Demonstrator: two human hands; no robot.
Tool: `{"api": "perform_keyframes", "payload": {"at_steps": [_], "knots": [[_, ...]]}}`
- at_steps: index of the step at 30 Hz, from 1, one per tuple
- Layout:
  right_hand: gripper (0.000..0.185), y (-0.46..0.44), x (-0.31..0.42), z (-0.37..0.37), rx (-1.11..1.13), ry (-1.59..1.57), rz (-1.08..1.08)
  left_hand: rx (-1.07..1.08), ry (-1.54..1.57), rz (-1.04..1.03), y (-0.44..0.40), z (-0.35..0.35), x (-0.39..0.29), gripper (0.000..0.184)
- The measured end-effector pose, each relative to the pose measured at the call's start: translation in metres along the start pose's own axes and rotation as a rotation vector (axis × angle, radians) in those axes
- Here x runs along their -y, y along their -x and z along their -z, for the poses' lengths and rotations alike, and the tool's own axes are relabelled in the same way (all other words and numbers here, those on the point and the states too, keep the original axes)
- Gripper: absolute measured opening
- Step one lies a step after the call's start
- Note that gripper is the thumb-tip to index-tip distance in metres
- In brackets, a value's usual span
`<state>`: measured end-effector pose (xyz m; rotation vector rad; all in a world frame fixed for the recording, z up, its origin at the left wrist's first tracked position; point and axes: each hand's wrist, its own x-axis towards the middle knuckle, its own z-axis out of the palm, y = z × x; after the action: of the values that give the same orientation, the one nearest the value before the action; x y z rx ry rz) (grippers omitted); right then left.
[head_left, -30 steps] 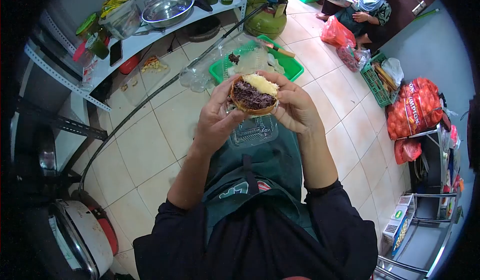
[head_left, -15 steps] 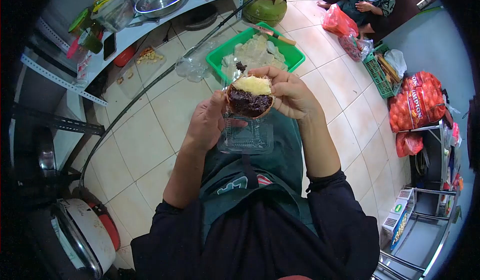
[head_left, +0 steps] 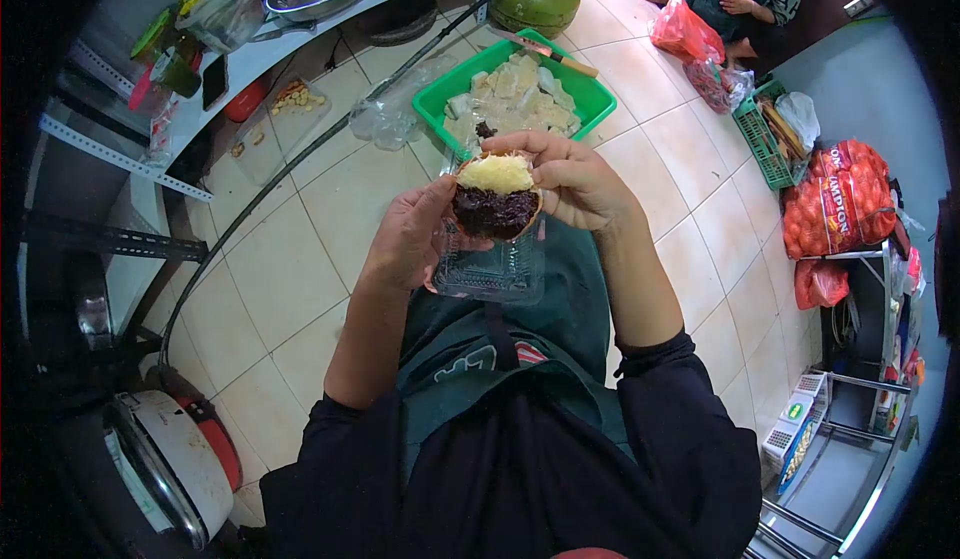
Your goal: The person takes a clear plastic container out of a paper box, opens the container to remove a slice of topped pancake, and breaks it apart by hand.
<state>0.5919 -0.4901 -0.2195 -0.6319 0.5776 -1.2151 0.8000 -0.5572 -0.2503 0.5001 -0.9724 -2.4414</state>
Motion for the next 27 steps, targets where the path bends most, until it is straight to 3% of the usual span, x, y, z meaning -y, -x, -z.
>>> {"api": "perform_keyframes", "payload": {"at_steps": [14, 27], "knots": [[0.037, 0.0, -0.008, -0.002, -0.173, 0.066, 0.136, 0.002, 0.164, 0.015, -0.014, 0.008, 0.008, 0.045], [0.044, 0.001, -0.015, 0.012, -0.183, 0.055, 0.164, 0.036, 0.227, 0.047, -0.016, 0.012, 0.01, 0.047]]}}
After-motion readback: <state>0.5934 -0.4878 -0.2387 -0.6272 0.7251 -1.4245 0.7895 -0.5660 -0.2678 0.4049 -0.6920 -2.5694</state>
